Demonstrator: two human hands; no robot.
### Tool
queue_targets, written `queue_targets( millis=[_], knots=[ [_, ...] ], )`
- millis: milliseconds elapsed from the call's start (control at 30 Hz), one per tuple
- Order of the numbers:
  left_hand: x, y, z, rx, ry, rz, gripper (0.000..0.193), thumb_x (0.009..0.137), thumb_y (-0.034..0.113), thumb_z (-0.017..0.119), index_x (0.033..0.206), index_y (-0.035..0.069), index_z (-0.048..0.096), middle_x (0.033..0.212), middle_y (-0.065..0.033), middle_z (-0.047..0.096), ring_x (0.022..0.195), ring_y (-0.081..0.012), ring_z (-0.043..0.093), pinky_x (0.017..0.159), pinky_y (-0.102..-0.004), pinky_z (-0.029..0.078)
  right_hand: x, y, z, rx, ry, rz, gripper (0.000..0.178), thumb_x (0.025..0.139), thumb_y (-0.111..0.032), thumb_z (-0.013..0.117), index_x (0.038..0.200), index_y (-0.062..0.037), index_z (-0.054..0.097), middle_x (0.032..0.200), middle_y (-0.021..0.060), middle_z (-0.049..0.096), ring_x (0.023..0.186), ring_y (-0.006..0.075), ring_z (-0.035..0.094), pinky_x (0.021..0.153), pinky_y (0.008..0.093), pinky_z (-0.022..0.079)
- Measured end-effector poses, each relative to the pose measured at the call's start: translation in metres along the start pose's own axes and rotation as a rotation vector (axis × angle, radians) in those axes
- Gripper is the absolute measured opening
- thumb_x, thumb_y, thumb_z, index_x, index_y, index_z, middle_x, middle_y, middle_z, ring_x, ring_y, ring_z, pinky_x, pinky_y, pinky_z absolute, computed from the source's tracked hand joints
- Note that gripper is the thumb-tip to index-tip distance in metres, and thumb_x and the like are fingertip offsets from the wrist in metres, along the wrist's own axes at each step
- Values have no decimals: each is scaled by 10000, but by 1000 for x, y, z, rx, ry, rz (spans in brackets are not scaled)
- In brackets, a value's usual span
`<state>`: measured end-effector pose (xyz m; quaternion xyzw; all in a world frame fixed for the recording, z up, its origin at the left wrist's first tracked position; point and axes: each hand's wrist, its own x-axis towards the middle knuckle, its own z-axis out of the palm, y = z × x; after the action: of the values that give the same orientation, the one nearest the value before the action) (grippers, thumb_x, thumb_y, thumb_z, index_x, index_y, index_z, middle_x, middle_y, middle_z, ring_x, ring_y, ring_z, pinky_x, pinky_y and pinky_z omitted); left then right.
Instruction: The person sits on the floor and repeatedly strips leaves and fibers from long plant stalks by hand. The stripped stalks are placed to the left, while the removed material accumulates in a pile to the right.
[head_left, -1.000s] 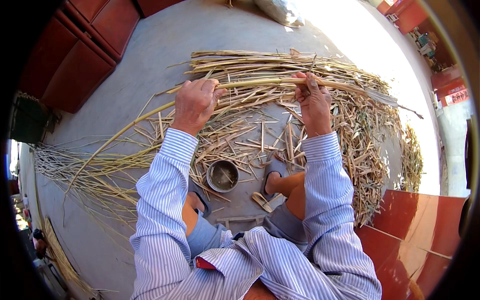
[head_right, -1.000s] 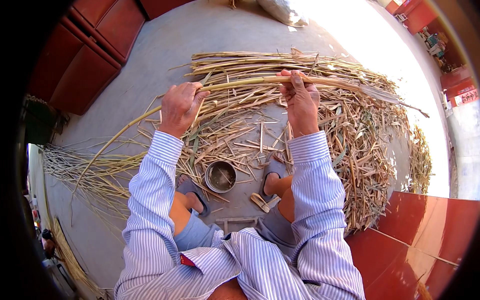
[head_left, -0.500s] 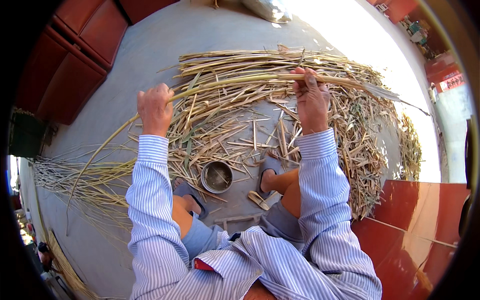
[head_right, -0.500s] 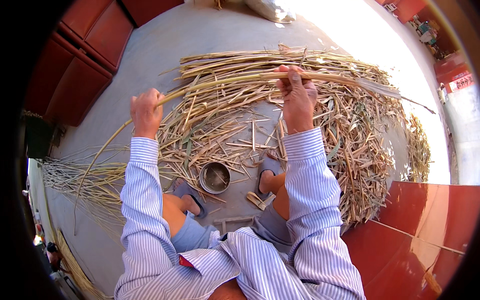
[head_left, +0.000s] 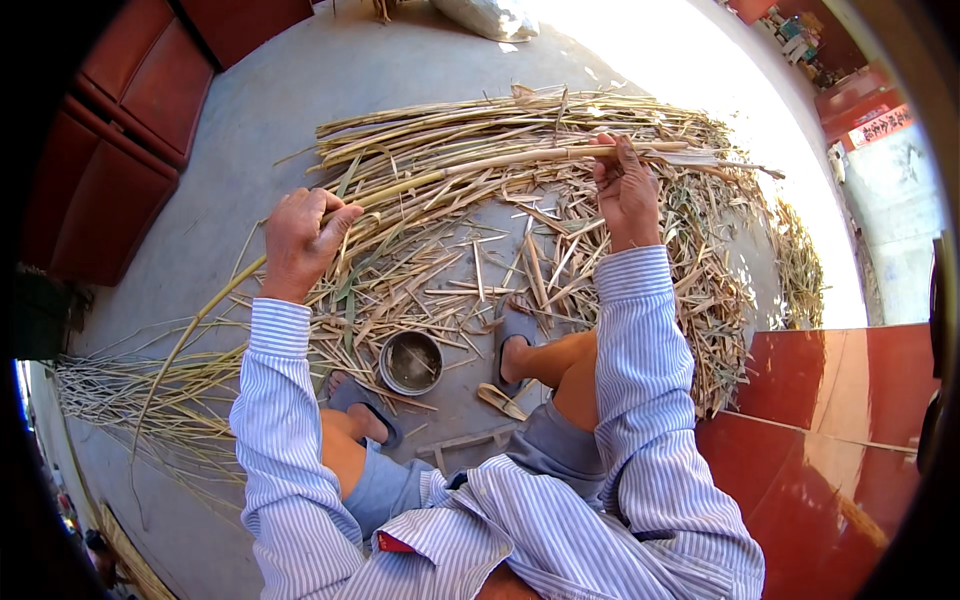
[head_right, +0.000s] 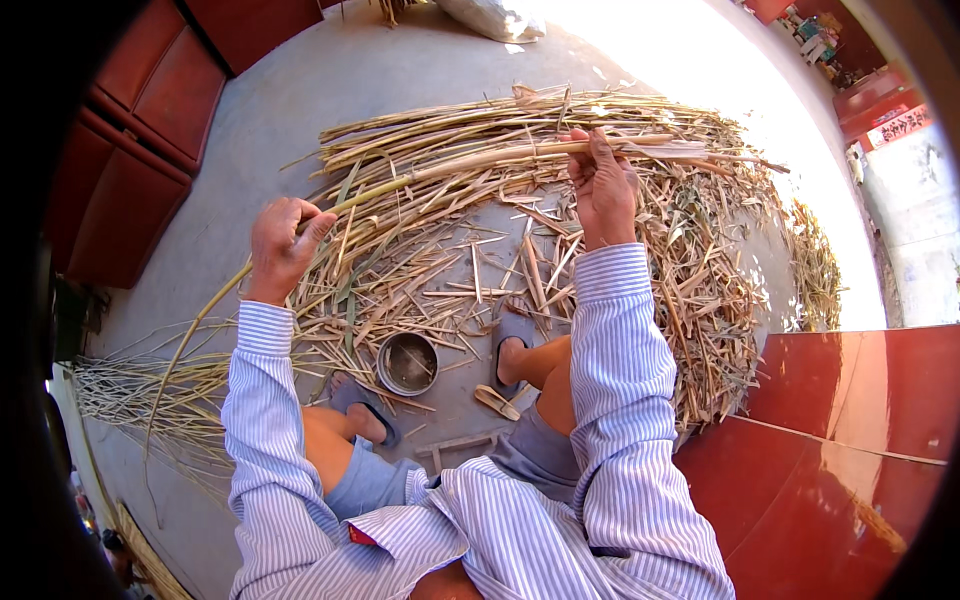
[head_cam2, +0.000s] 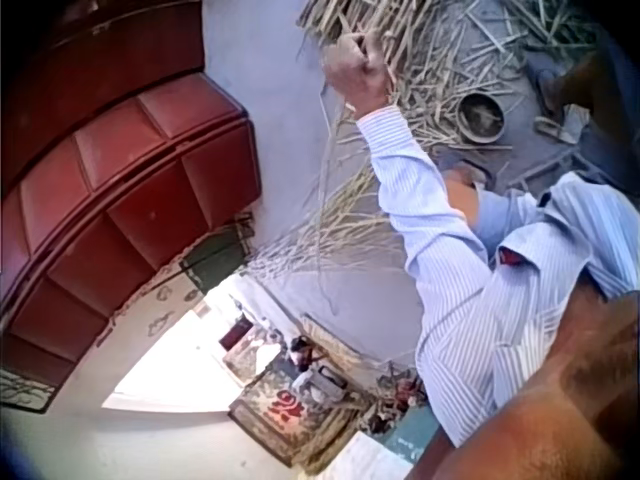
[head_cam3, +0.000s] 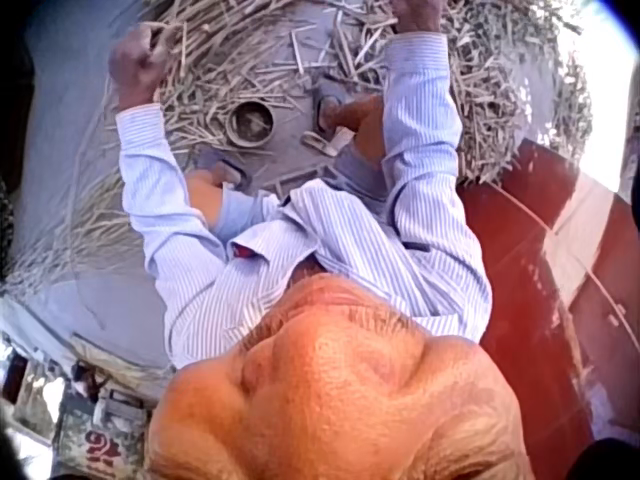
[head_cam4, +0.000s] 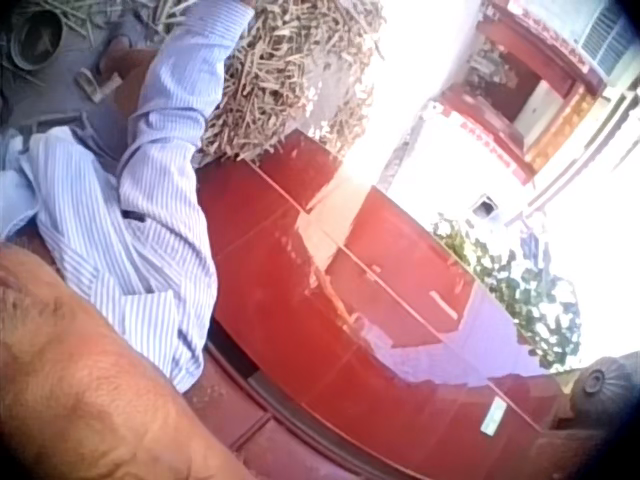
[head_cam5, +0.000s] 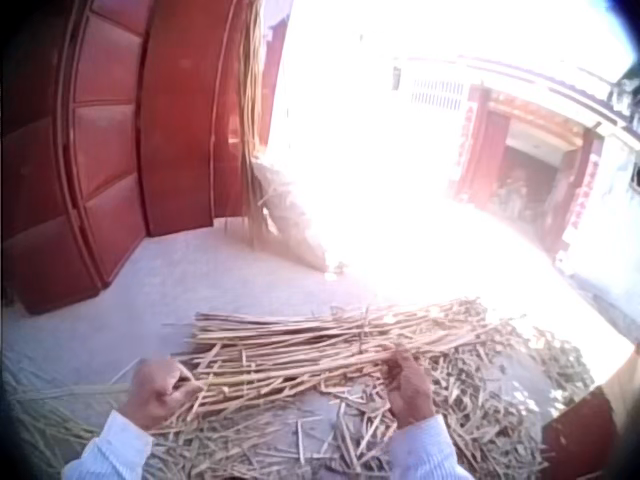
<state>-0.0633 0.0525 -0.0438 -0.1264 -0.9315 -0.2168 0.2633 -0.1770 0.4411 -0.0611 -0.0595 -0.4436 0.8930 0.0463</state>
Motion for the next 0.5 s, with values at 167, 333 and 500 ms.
queue_targets(
  millis=[167,333,500],
  knots=[
    [4,9,7,-5,-30,-5,284,790,273,772,736,46,611,652,-82,581,609,-263,545,552,-377,402,-18,20,33,88,-192,197,245,966,-210,598,1123,-23,577,1133,167,658,946,187,668,755,258,573],
    [7,24,20,-73,37,-47,276,784,282,771,722,69,606,644,-70,567,620,-254,546,559,-380,407,-32,51,58,-12,-259,193,227,963,-202,602,1096,-18,605,1022,106,695,894,167,684,721,240,586],
    [13,44,18,176,132,128,270,766,294,774,730,91,601,646,-53,538,643,-238,534,584,-374,410,-29,54,58,-83,-77,180,207,940,-240,649,983,-39,626,891,65,705,736,110,673,588,192,542]
  ],
)
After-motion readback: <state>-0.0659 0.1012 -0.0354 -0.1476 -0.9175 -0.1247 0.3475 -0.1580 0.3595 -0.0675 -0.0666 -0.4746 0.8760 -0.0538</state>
